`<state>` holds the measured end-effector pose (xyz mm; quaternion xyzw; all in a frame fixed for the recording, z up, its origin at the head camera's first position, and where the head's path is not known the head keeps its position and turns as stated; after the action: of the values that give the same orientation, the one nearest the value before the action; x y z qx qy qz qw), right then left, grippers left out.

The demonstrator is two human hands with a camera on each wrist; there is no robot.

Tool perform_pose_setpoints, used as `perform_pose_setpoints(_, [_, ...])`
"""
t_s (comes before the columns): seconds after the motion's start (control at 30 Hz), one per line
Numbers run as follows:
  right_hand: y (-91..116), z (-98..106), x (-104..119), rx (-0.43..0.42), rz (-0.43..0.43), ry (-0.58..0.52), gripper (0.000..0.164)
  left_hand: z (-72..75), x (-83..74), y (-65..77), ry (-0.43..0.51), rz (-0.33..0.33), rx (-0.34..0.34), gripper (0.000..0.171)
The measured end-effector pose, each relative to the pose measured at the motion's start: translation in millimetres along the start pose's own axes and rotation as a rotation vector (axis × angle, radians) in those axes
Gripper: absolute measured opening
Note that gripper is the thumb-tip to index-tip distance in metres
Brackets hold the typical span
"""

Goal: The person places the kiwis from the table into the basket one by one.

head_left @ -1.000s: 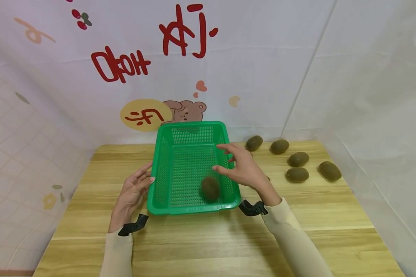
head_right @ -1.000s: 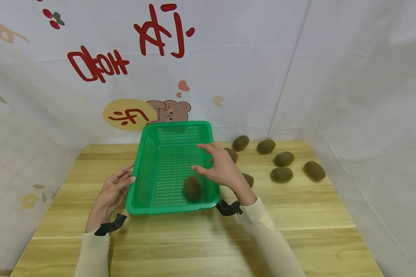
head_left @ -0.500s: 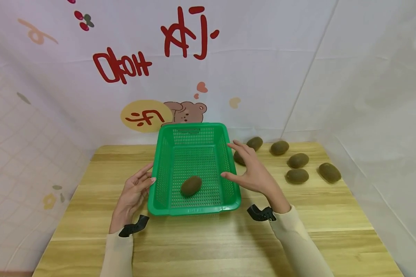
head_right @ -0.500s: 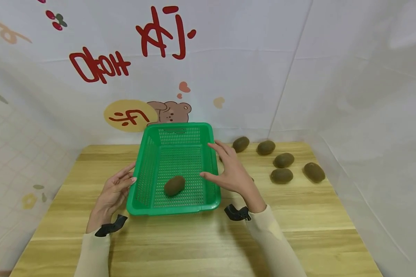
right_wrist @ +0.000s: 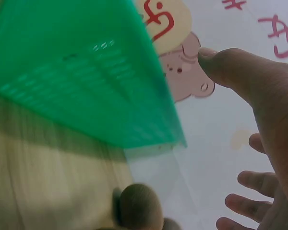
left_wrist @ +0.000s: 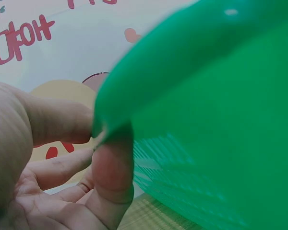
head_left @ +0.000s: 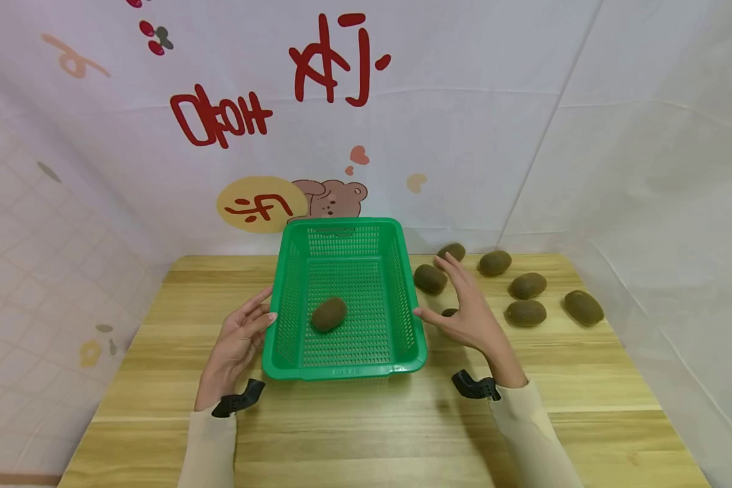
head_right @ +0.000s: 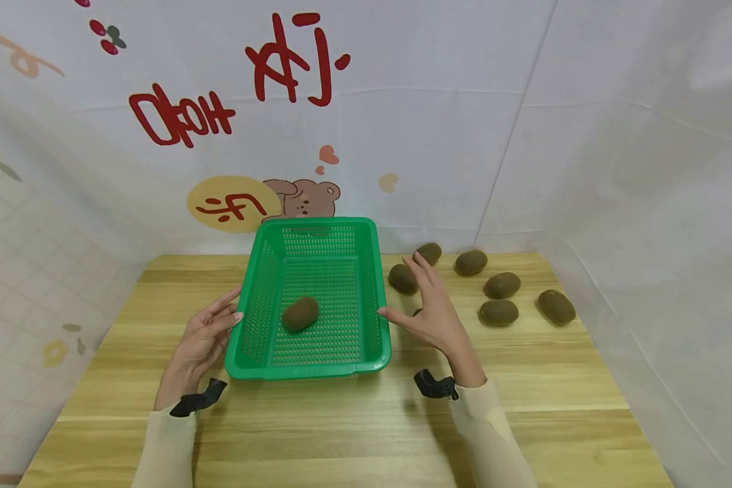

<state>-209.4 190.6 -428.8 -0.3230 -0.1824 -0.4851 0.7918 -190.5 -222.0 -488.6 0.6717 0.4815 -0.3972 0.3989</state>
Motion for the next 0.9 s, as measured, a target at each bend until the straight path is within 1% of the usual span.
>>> perform_pose_setpoints(0.1, [6.2,-0.9,-12.0,-0.004,-0.043,0.009,0.1,-0.5,1.3,-0.2,0.023,-0.002,0.022,0.073])
perform_pose_setpoints(0.37, [19.8,-4.8,-38.7,-0.012,-0.108,-0.009,0.104,0.1,1.7,-0.1,0.022,-0.013,0.024,0.072])
perform_pose_setpoints(0.53, [27.0,-8.2,-51.5,-0.017,-0.112,-0.014,0.105,-0.5,1.1,0.4,0.023,-0.013,0.02,0.073])
perform_pose_setpoints(0.67, [31.7,-12.9,-60.0,-0.004,-0.117,-0.008,0.104,-0.7,0.7,1.0,0.027,-0.013,0.016,0.074])
perform_pose_setpoints(0.77, [35.8,-15.7,-67.5,0.01,-0.135,0.004,0.102,-0.9,0.5,1.1,0.027,-0.012,0.012,0.075])
perform_pose_setpoints(0.9, [41.0,-16.3,-76.0,0.024,-0.152,0.023,0.092,-1.0,0.3,1.3,0.015,-0.01,0.009,0.074])
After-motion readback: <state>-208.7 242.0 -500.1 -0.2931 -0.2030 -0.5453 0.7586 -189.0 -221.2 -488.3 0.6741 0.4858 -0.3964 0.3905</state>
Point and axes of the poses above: each hand's wrist, its own y-axis away from the middle knuckle, its own z-axis out of the back of the hand, x = y × z, the point moved 5 cm from there along -y, towards the middle knuckle, and after that the axes turned 6 degrees about z, right-handed, at the moved point
